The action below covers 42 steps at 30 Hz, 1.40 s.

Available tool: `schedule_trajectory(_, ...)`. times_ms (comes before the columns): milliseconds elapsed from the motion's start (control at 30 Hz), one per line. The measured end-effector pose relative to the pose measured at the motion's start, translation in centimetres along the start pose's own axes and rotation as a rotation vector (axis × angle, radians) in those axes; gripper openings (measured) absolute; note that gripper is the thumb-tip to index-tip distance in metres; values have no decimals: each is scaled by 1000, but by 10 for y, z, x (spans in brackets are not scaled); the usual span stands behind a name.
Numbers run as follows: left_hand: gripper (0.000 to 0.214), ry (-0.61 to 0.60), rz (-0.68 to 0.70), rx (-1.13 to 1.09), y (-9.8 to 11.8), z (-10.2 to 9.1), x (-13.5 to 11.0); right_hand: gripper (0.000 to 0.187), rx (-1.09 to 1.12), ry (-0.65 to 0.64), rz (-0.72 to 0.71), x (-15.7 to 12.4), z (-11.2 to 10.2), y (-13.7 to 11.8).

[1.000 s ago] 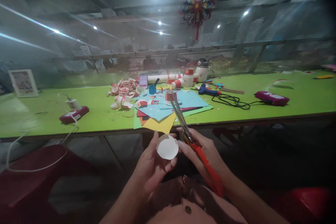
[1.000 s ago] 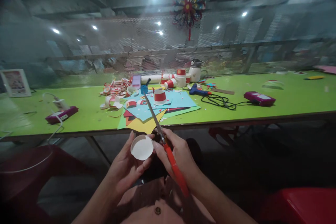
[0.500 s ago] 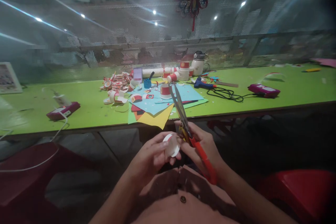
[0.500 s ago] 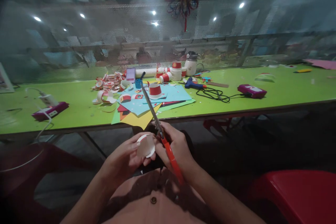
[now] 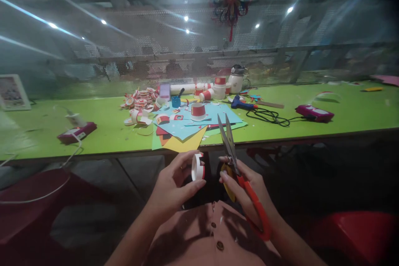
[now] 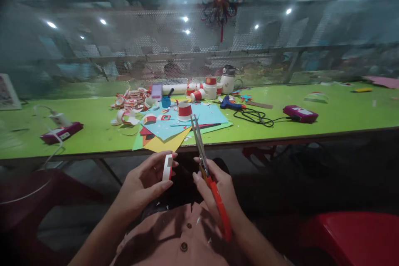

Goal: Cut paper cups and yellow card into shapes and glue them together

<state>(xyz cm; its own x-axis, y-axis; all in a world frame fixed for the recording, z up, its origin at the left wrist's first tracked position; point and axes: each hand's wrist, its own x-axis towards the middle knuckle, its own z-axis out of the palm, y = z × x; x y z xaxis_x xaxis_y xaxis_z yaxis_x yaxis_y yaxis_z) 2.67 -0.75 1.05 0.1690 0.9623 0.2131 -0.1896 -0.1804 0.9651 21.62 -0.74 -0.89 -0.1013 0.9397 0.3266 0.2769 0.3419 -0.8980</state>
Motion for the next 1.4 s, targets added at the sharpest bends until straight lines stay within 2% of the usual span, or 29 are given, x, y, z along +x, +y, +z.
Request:
schedule_trajectory(167, 47, 75, 88, 83, 0, -3, 2, 33, -83, -121, 20, -12, -6, 14)
schedule_trajectory(333, 48, 116, 111, 97, -1, 0, 5, 29, -164, -131, -76, -23, -9, 35)
schedule_trajectory(500, 52, 168, 66, -1, -7, -5, 6, 30, -136, -143, -32, -30, -8, 48)
schedule_trajectory(567, 53, 157, 19, -81, -8, -11, 7, 31, -115, -127, -14, -32, -7, 49)
schedule_trajectory(767, 32, 164, -120, -515, -6, -30, 8, 32, -39, -101, 32, -37, 0, 52)
schedule_trajectory(900, 29, 167, -145, -647, -7, -40, 4, 35, 40, -102, 123, -40, 12, 56)
schedule_trajectory(1000, 31, 162, -88, -578, -9, -44, 0, 31, 49, -178, 115, -39, 19, 55)
schedule_trajectory(1100, 39, 204, 26, -377, -8, -46, -2, 27, 25, -264, 117, -38, 18, 53)
schedule_trajectory(1200, 46, 215, 78, -198, -8, -48, -4, 28, -7, -254, 139, -39, 14, 55)
schedule_trajectory(1400, 47, 110, 86, -43, -10, -43, -5, 32, 3, -242, 235, -50, 10, 71)
